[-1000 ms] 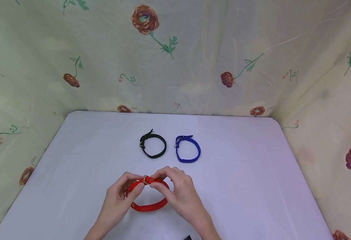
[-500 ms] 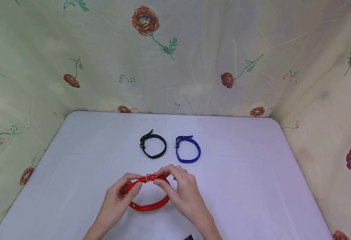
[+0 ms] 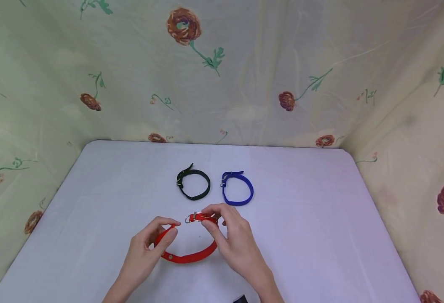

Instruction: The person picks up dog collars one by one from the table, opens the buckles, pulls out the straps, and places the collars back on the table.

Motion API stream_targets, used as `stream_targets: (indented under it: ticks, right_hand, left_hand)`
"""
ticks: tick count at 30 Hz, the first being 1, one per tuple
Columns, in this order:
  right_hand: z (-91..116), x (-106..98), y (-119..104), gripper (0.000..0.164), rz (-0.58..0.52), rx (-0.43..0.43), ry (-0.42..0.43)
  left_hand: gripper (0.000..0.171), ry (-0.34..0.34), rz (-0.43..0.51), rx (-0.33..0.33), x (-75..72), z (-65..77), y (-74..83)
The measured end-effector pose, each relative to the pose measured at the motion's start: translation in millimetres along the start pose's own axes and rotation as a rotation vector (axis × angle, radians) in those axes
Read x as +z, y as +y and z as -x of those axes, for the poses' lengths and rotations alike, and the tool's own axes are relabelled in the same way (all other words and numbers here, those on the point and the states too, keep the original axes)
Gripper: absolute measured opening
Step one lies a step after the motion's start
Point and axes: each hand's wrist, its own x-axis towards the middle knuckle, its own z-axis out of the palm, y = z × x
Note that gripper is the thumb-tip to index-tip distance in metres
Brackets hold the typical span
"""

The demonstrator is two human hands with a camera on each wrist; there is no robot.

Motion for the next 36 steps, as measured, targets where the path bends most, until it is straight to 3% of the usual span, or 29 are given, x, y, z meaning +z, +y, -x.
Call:
stream_targets:
  ticks: [8,12,18,24,30,33,36]
  right_hand:
    - [0.4,-18.5,7.4,0.042,-0.013,0.083,-0.186]
    - [0.3,-29.1,13.2,0.035,-0.006,0.168,-0.226]
    - [-4.2,-42.8,22.7,0.02,-0.058,0.306,-0.09]
    - [-6.6,-59.2,38.5,0.036,-0.282,0.487,0.114]
    - [-6.5,-74.5,58.9,0.033,-0.501,0.62,0.314]
    - [-6.4,-78.2,68.0,0.032,-0.412,0.697,0.342]
    - [-6.5,-76.5,76.2,0.038,-0.172,0.761,0.33]
  left_hand:
    - [0.013,0.047,0.031,0.066,-13.8,-4.1,-7.1]
    - [0.015,0.093,0.025,0.065,-24.8,-6.4,-12.0]
    - [0.013,0.174,0.054,0.038,-44.5,-13.0,-19.6]
    - [0.025,0.249,0.093,0.017,-66.0,-18.4,-28.5]
    - [0.032,0.272,0.139,-0.05,-84.1,-25.5,-39.5]
    - [0.033,0.257,0.141,-0.101,-87.1,-29.9,-44.8]
    - [0.03,0.247,0.09,-0.155,-86.2,-33.0,-48.9]
